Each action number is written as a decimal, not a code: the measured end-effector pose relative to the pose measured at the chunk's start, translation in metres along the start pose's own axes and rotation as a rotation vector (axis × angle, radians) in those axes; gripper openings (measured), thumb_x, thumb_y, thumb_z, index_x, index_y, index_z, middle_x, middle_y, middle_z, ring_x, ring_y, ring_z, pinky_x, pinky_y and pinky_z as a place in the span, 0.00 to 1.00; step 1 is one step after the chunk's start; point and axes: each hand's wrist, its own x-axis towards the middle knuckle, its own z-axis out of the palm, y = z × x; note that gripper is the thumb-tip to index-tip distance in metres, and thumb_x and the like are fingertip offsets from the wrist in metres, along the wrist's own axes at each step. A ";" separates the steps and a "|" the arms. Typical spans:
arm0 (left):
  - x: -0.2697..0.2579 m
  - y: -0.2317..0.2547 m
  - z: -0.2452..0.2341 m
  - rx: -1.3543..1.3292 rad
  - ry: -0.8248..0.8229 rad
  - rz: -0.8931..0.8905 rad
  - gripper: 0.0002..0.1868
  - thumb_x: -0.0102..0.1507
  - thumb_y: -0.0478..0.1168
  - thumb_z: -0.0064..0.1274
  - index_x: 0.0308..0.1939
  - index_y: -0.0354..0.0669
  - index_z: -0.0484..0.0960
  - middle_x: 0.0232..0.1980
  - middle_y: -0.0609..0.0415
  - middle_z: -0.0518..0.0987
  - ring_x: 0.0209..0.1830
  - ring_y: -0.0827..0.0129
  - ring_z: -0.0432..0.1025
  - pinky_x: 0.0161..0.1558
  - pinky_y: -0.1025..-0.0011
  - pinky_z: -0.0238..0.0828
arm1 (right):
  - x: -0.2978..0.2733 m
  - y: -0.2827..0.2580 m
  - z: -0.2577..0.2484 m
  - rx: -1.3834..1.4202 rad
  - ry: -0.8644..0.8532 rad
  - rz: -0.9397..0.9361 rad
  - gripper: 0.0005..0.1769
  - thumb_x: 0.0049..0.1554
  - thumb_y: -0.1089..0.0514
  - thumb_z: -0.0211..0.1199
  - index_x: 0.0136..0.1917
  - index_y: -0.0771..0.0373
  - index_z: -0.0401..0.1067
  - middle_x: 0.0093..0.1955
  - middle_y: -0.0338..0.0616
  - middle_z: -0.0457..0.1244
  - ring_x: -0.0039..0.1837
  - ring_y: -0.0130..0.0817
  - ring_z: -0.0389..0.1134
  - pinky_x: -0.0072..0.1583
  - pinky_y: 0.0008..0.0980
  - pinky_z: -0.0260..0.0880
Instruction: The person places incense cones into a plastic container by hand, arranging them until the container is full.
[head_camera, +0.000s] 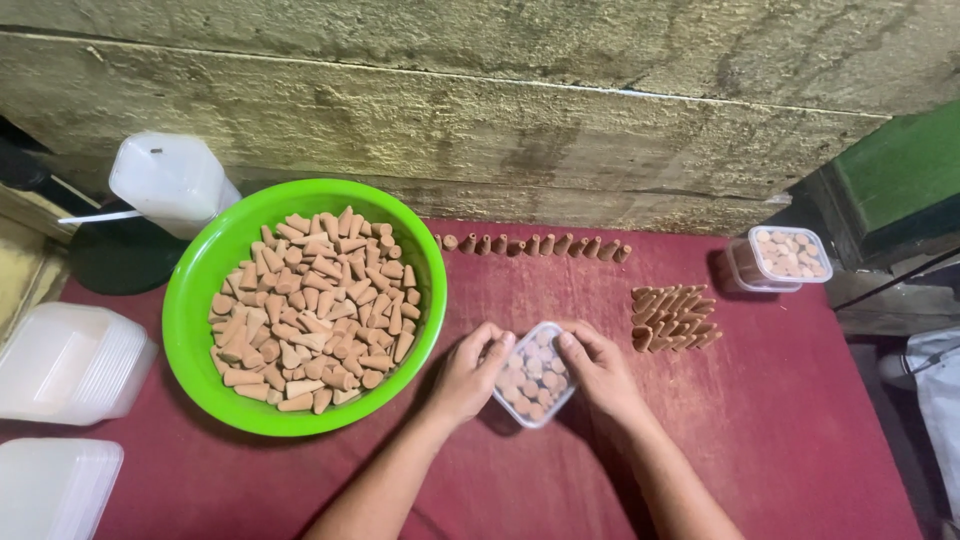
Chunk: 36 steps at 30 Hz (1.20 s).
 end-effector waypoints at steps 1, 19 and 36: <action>-0.001 0.004 -0.001 -0.001 0.002 0.000 0.17 0.70 0.57 0.45 0.44 0.51 0.81 0.40 0.45 0.84 0.41 0.59 0.79 0.44 0.61 0.75 | 0.004 -0.006 -0.006 -0.001 -0.002 0.000 0.17 0.66 0.53 0.55 0.58 0.58 0.81 0.54 0.47 0.70 0.56 0.35 0.66 0.61 0.40 0.67; -0.013 0.045 0.010 -0.533 0.003 -0.048 0.39 0.66 0.38 0.47 0.81 0.60 0.52 0.72 0.22 0.56 0.65 0.31 0.67 0.57 0.44 0.75 | 0.009 -0.023 -0.013 0.134 -0.215 -0.045 0.47 0.54 0.58 0.69 0.82 0.56 0.52 0.74 0.49 0.57 0.69 0.45 0.59 0.67 0.50 0.66; -0.065 0.066 0.076 0.331 -0.504 -0.181 0.48 0.55 0.44 0.67 0.76 0.69 0.59 0.41 0.58 0.80 0.26 0.78 0.75 0.39 0.79 0.77 | -0.116 0.014 -0.109 0.022 0.028 0.141 0.29 0.57 0.51 0.64 0.69 0.59 0.62 0.61 0.41 0.65 0.62 0.27 0.66 0.64 0.29 0.67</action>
